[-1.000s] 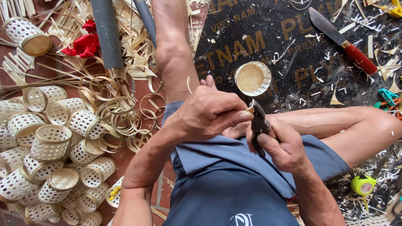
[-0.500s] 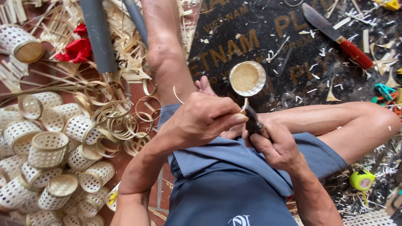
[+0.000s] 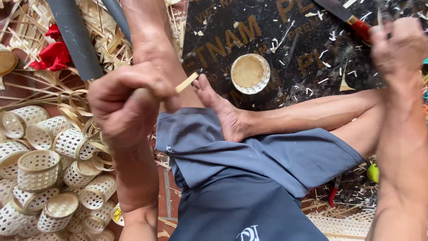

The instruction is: The person sits on the floor assembling a woven bamboo basket. They press a woven bamboo cylinder over a round wooden base using a gray plastic pipe, tuck and weave thin bamboo strips around the rim by hand, trim excess strip ends with pliers, and press the finished basket into shape.

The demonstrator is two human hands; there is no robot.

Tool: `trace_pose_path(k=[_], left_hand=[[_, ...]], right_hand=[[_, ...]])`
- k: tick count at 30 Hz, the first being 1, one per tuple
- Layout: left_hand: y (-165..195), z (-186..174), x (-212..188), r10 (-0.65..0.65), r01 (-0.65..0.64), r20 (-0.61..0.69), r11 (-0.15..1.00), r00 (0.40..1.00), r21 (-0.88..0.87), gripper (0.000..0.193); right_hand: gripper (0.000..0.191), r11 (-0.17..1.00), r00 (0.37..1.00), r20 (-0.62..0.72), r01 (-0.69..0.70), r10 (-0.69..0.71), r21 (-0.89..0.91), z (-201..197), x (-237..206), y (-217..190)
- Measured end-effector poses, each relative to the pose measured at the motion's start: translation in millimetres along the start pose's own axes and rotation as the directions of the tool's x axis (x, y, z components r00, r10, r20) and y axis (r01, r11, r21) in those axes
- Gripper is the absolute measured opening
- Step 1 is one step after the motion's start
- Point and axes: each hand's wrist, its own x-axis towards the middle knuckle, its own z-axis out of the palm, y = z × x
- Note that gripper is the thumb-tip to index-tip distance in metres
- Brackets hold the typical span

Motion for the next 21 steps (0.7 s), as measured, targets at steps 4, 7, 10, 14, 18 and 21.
trace_pose_path(k=[4,7,10,14,18,21], left_hand=[[-12.8,-8.8,2.7,0.092,-0.098,-0.035,0.952,0.995,-0.289,0.026],[-28.9,-8.4,8.1,0.123,-0.137,-0.061,0.877,0.991,-0.46,0.031],[-45.5,-3.3,16.6,0.204,-0.217,-0.082,0.83,0.975,-0.515,0.034],[-76.4,21.6,35.1,0.322,-0.345,-0.142,0.766,0.936,-0.542,0.034],[-104.9,58.5,31.9,0.177,-0.227,-0.142,0.747,0.974,-0.625,0.03],[-113.3,58.8,17.2,-0.032,-0.025,-0.118,0.891,0.993,-0.453,0.03]], right_hand=[[0.108,0.99,0.986,0.085,0.144,-0.144,0.007,-42.9,22.0,40.5],[0.109,0.997,0.999,0.026,0.026,-0.028,0.072,-23.9,14.1,21.1],[0.098,0.91,0.975,-0.004,-0.204,0.22,0.361,28.3,-10.5,-37.6],[0.068,0.538,0.69,0.195,0.684,-0.698,-0.492,-3.8,-105.9,-100.5],[0.035,0.558,0.523,-0.337,0.829,-0.783,-0.012,-90.2,-132.5,-35.3],[0.021,0.391,0.391,-0.398,0.917,-0.83,0.084,-158.5,-157.5,5.1]])
